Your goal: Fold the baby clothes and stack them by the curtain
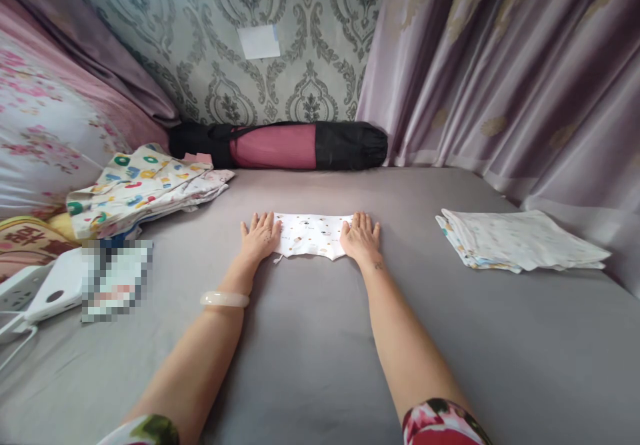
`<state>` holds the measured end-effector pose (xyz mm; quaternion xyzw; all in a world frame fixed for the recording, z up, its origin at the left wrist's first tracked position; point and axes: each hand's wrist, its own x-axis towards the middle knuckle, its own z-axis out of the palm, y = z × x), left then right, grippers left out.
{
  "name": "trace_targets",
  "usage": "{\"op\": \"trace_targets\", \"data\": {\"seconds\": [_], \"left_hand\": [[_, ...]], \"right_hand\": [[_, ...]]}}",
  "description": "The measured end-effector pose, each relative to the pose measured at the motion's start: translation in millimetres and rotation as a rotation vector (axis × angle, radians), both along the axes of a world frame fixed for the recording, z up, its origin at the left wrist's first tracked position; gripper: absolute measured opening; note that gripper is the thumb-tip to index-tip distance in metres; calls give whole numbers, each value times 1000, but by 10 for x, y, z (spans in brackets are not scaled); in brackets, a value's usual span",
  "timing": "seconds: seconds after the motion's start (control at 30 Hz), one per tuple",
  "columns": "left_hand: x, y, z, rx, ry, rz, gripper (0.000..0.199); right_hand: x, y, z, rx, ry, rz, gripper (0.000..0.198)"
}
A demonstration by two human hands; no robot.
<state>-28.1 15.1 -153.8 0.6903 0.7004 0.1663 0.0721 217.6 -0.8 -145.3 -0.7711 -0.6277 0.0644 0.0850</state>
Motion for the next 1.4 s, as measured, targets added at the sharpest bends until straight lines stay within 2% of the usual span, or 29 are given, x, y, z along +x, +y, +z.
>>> {"op": "trace_targets", "data": {"seconds": [0.07,0.13,0.23,0.3,0.37,0.47,0.6,0.73,0.87,0.97,1.13,1.27,1.4], "left_hand": [[10,16,27,86,-95,34,50],[10,53,64,243,-293,85,43],[-43,138,118,447,-830,163,31],[-125,187,139,425,-1275,217,25],[-235,213,146,301,-1678,295,20],[-380,206,144,184,-1993,402,21],[-439,170,135,147,-2138,394,21],[-436,164,118,157,-2213,340,21],[-463,165,117,180,-2300,355,23],[-488,154,133,153,-2453,388,24],[-524,138,168,137,-2590,432,24],[-530,142,181,120,-2606,450,24],[-524,144,184,120,-2615,448,24]], "right_hand": [[-41,-15,40,88,-58,36,62],[-116,-30,81,185,-95,113,60],[-264,-47,97,215,-67,248,60],[-345,-52,63,167,-42,304,60],[-391,-52,9,121,-44,329,62],[-397,-46,-57,85,-63,334,61],[-370,-36,-48,52,-60,330,60],[-435,-35,65,-30,5,301,61],[-695,-29,225,-98,121,226,62],[-943,-11,291,-83,145,207,63],[-1162,20,193,6,76,203,57],[-1180,26,55,88,-2,191,53],[-1181,37,13,97,-29,184,52]]}}
